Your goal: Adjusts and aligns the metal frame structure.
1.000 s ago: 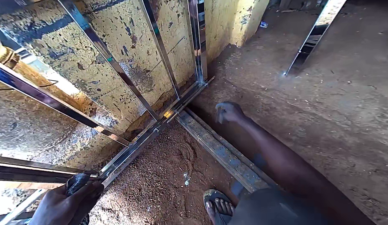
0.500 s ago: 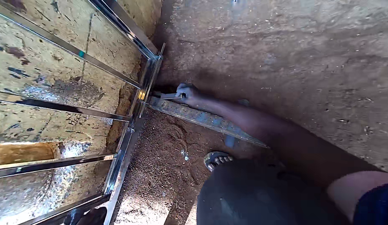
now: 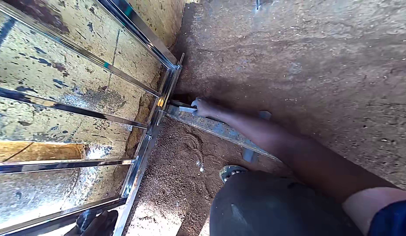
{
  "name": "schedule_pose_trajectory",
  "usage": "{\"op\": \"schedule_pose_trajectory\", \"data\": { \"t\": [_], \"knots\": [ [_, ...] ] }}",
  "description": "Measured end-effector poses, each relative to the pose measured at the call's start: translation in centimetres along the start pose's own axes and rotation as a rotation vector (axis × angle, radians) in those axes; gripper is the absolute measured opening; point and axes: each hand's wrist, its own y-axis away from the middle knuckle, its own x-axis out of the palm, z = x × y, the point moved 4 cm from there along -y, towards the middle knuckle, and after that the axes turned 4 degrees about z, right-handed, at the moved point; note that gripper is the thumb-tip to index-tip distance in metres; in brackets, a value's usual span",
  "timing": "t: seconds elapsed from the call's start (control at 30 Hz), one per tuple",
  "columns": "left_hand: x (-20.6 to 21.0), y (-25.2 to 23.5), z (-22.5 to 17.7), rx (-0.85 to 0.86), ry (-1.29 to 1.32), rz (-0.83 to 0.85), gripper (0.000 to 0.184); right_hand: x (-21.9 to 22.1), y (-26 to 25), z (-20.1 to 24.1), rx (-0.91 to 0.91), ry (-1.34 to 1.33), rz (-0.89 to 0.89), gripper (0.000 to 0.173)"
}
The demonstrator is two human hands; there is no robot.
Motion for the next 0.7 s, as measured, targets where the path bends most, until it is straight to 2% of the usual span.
{"op": "schedule_pose_trajectory", "data": {
  "t": [0.1, 0.3, 0.5, 0.7],
  "knots": [
    [-0.4, 0.1, 0.3, -0.021, -0.027, 0.001, 0.015, -0.3, -0.4, 0.8, -0.008, 0.078, -0.008, 0.041],
    [-0.2, 0.3, 0.5, -0.046, -0.027, 0.001, 0.014, 0.9, -1.7, 0.9, -0.054, -0.036, -0.173, 0.036],
    [0.1, 0.2, 0.6, -0.057, -0.035, 0.007, 0.013, 1.4, -3.3, 1.7, -0.057, -0.024, -0.117, 0.028],
    [0.4, -0.4, 1.1, -0.081, -0.035, 0.039, 0.017, 1.2, -4.9, 2.7, -0.023, -0.035, -0.078, 0.031]
  ]
}}
